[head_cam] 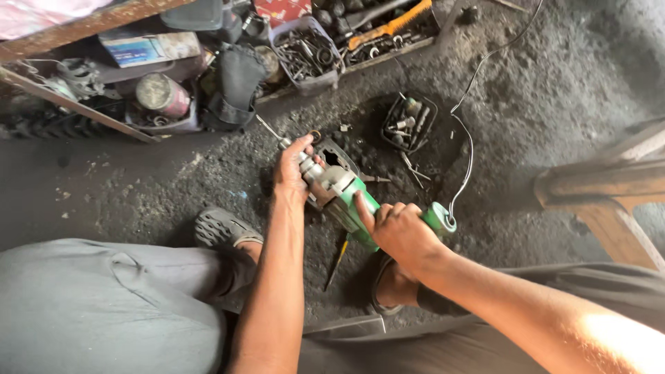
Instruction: The person wipes their hands with a cloth and then uses a power drill on various points of a metal engine component while it sits on the floor.
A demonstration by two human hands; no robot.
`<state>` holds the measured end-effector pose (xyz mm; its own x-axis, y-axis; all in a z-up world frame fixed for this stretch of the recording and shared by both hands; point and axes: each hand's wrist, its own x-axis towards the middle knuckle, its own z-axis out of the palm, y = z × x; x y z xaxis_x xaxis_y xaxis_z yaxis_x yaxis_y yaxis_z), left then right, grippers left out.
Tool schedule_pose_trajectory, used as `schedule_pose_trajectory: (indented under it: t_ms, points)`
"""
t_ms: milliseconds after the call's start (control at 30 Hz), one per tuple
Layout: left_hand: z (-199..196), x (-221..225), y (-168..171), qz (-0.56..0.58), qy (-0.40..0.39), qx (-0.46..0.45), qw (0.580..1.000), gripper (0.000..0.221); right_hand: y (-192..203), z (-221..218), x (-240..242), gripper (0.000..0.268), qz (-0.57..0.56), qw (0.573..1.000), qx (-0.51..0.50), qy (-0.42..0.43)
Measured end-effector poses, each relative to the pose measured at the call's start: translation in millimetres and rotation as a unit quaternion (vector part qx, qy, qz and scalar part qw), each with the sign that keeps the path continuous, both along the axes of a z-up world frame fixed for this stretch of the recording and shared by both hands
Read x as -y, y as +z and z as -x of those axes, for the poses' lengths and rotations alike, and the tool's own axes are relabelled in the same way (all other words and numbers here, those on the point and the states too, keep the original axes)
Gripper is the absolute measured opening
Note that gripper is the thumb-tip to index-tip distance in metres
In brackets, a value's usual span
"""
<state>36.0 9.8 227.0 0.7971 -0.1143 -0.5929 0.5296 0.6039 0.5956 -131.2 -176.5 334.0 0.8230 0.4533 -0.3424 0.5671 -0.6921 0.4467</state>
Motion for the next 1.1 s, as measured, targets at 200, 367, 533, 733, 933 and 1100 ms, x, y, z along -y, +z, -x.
schedule_pose_trajectory:
  t_ms: [200, 367, 533, 733, 933, 1100]
  points:
    - [-1, 9, 21, -0.134, 0.01, -0.014, 0.991, 0.021, 5, -6, 6, 0.095, -0.052, 0.998, -0.033, -0.019]
    - [-12, -3, 16, -0.009, -0.094, 0.001, 0.996, 0.02, 20, -20, 17, 0.117, -0.094, 0.952, -0.263, -0.127]
    - [-19, 17, -7, -0.147, -0.01, -0.049, 0.988, 0.018, -7, -9, 5, 0.094, -0.107, 0.982, -0.124, -0.092]
    - [-14, 7, -5, -0.07, 0.002, -0.041, 0.997, 0.038, 9, -13, 4, 0.097, -0.152, 0.97, -0.155, -0.107]
    - [8, 10, -1, 0.018, -0.065, -0.11, 0.992, 0.055, 103, -29, -22, 0.107, 0.022, 0.937, -0.318, -0.144]
    - [33, 49, -5, 0.088, -0.261, -0.109, 0.955, 0.047, 123, 5, -12, 0.087, 0.043, 0.941, -0.318, -0.111]
